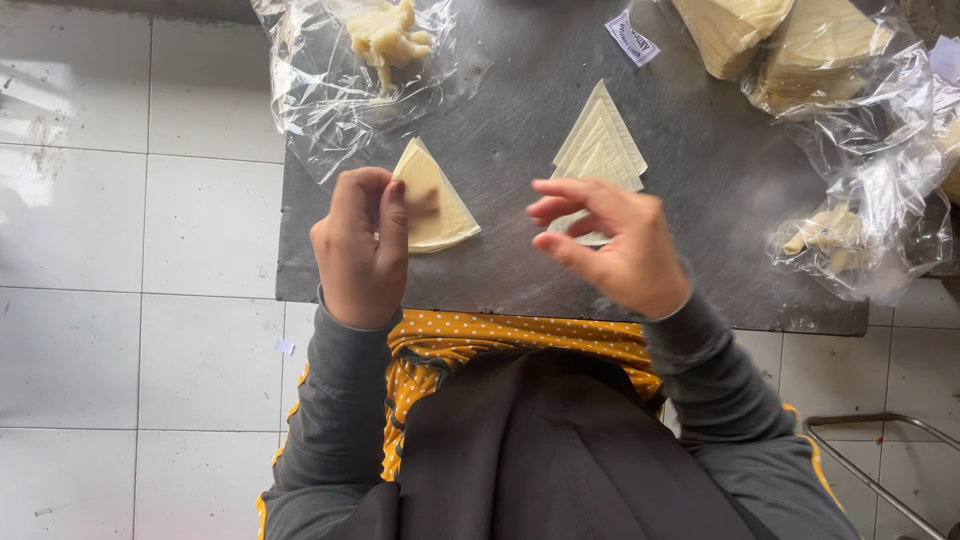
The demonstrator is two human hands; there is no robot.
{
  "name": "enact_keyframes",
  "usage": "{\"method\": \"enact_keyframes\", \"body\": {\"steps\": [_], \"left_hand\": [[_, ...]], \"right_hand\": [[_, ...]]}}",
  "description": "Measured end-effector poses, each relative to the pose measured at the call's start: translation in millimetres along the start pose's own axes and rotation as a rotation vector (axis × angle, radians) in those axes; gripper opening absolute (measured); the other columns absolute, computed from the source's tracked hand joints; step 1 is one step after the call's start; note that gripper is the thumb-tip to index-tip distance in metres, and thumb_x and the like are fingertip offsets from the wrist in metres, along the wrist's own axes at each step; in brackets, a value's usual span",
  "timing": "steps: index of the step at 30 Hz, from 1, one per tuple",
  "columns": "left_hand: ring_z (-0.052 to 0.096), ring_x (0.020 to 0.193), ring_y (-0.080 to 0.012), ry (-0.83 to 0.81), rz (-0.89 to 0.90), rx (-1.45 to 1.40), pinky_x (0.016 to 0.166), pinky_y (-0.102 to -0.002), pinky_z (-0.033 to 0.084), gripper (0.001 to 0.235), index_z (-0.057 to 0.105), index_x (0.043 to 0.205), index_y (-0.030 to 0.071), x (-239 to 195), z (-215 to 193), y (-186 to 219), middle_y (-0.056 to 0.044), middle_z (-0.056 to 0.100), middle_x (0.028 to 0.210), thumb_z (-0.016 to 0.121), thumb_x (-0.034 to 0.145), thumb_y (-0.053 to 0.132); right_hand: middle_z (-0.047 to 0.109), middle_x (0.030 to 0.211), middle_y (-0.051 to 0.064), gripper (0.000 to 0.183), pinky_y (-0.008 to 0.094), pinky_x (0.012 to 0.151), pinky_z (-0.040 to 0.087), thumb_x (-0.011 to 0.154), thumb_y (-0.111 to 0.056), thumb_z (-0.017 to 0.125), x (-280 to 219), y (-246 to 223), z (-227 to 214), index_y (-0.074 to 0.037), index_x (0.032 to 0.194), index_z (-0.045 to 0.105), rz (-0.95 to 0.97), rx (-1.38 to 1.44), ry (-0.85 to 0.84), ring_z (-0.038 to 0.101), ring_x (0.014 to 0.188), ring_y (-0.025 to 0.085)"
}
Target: The person folds triangular pastry sheets into cones, places a small amount of filling inside, and seals the edges to form samosas. They repeat this process with multiple sheets, stacking the finished units on the table.
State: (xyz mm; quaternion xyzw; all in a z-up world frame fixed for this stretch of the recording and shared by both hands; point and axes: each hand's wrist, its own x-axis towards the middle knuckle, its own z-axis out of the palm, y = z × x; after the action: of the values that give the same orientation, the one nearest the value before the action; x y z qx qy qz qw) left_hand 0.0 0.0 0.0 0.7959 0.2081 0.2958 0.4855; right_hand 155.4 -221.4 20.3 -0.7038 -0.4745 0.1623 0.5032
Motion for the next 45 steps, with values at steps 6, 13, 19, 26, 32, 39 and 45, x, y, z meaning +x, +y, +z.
{"method": "enact_keyframes", "body": {"steps": [6,13,19,26,32,39,45], "left_hand": [[0.069,0.101,-0.0142,-0.124,-0.188,-0.736,0.087,-0.028,0.058,0.037,0.043,0.132,0.002,-17.1,12.3,10.3,-0.009,0.067,0.109,0.064,0.103,-0.006],[0.076,0.100,-0.0186,-0.284,-0.284,-0.773,0.092,-0.031,0.063,0.020,0.065,0.115,-0.004,-31.8,26.4,21.2,-0.012,0.076,0.106,0.071,0.096,-0.003],[0.071,0.094,-0.0141,-0.407,-0.364,-0.911,0.085,-0.028,0.059,0.012,0.069,0.100,-0.002,-39.8,39.3,16.6,-0.007,0.074,0.100,0.077,0.091,-0.005],[0.069,0.097,-0.0156,-0.445,-0.450,-1.288,0.092,-0.033,0.055,0.012,0.067,0.094,0.002,-58.0,64.1,11.6,-0.010,0.071,0.101,0.079,0.094,-0.001],[0.063,0.098,-0.0123,-0.577,-0.363,-1.003,0.090,-0.031,0.051,0.012,0.066,0.093,0.000,-55.8,53.1,12.5,-0.007,0.064,0.104,0.078,0.095,-0.001],[0.071,0.094,-0.0120,-0.293,-0.297,-0.764,0.082,-0.027,0.060,0.015,0.058,0.093,0.002,-46.8,25.5,11.9,-0.007,0.069,0.102,0.073,0.096,0.004],[0.073,0.083,-0.0158,0.114,-0.193,0.027,0.076,-0.029,0.058,0.015,0.061,0.099,0.003,-15.0,20.1,-2.6,-0.008,0.070,0.095,0.073,0.097,0.012]], "right_hand": [[0.070,0.125,0.012,0.080,0.034,0.092,0.062,0.097,-0.021,0.069,-4.3,6.1,47.6,-0.008,0.161,0.024,0.504,0.887,-0.069,0.071,0.110,0.019],[0.070,0.115,0.014,0.065,0.034,0.096,0.061,0.096,0.000,0.077,-21.7,14.9,46.2,-0.003,0.150,0.041,0.275,0.891,0.329,0.070,0.106,0.019],[0.066,0.114,0.012,0.059,0.032,0.088,0.061,0.090,-0.005,0.082,-18.4,-9.9,29.5,-0.006,0.135,0.044,0.014,0.245,0.494,0.069,0.104,0.020],[0.073,0.106,0.009,0.040,0.027,0.075,0.059,0.081,-0.015,0.087,-40.0,-39.5,27.7,0.000,0.112,0.067,-0.133,-0.070,0.270,0.071,0.091,0.016],[0.077,0.105,0.012,0.028,0.030,0.090,0.064,0.093,-0.008,0.078,-59.8,-13.0,26.3,0.002,0.118,0.067,0.181,0.429,0.232,0.076,0.099,0.017],[0.074,0.103,0.010,0.035,0.035,0.084,0.066,0.100,-0.008,0.071,-61.7,17.4,22.0,-0.004,0.132,0.058,0.250,0.848,0.494,0.076,0.095,0.020],[0.073,0.108,0.011,0.044,0.035,0.091,0.065,0.100,-0.007,0.073,-66.5,21.6,1.5,-0.007,0.140,0.052,0.247,0.878,0.574,0.073,0.102,0.018]]}}
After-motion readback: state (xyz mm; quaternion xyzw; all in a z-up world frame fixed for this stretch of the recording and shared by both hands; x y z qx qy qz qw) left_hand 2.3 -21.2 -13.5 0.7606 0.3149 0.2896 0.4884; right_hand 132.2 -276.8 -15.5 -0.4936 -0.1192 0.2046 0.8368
